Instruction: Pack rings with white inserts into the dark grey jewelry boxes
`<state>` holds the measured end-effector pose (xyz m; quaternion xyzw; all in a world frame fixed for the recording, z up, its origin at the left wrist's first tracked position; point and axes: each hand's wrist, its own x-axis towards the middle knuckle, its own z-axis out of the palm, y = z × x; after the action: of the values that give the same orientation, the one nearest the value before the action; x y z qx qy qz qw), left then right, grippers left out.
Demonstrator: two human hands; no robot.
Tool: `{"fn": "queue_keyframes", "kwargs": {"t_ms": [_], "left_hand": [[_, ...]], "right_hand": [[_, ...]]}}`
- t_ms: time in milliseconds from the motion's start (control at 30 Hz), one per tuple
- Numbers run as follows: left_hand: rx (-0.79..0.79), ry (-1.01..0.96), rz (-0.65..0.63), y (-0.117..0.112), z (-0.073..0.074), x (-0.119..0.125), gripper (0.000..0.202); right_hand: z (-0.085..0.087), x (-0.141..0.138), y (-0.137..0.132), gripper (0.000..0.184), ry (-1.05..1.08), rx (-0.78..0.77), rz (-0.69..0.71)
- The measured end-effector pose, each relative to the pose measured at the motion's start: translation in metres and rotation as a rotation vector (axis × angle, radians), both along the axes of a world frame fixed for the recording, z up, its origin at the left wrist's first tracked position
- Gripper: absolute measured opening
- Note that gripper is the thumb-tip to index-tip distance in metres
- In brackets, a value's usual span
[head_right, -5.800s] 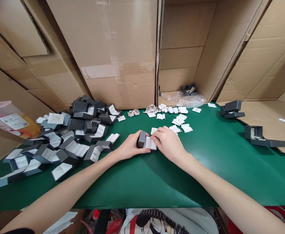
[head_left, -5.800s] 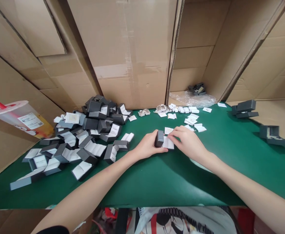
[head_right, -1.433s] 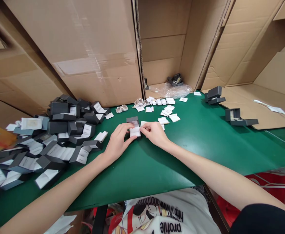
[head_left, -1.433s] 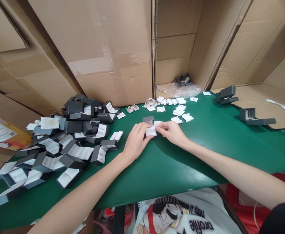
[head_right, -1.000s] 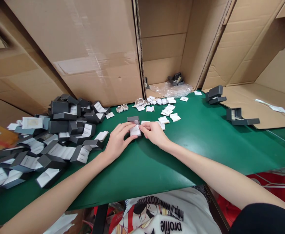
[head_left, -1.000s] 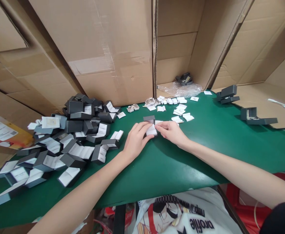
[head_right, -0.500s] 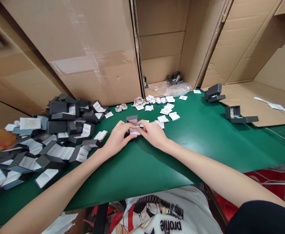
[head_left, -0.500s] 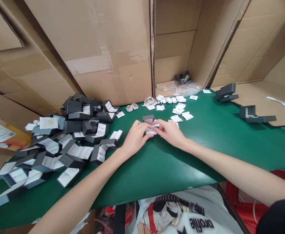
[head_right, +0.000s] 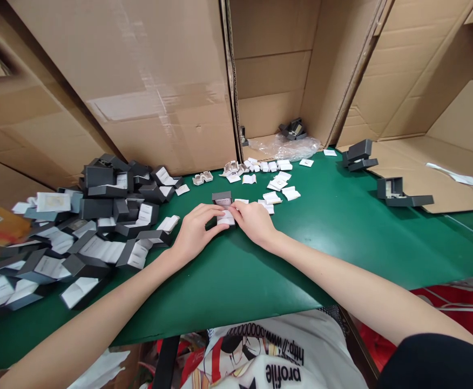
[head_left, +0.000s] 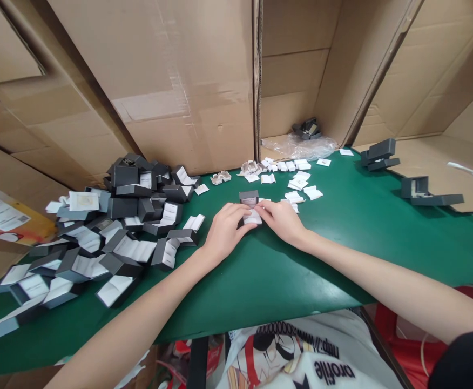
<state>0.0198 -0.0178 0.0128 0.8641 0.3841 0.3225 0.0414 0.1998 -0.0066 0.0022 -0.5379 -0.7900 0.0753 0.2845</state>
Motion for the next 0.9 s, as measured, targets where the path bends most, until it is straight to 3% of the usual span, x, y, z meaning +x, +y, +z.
{"fn": "queue_keyframes", "kwargs": {"t_ms": [267,433,700,800,900], "left_hand": [[0.137,0.275,0.065,-0.008,0.004,0.004,0.018],[0.22,0.443,0.124,-0.024,0.005,0.011,0.029],[0.153,0.522,0.125,-0.031,0.007,0.013,0.037],[0.139,0.532,0.133,-0.034,0.0,0.011,0.042],[0.142,0.541,0.155,-0.037,-0.005,0.01,0.043]], "right_hand": [[-0.006,0.004,0.002,0.027,-0.159,0.238,0.035],[-0.005,0.006,-0.004,0.035,-0.294,0.189,0.046],[-0.004,0.005,-0.009,0.036,-0.402,0.096,0.021],[-0.005,0.003,-0.009,0.036,-0.374,0.092,0.044],[0.009,0.01,-0.012,0.033,-0.243,0.124,0.122]]}}
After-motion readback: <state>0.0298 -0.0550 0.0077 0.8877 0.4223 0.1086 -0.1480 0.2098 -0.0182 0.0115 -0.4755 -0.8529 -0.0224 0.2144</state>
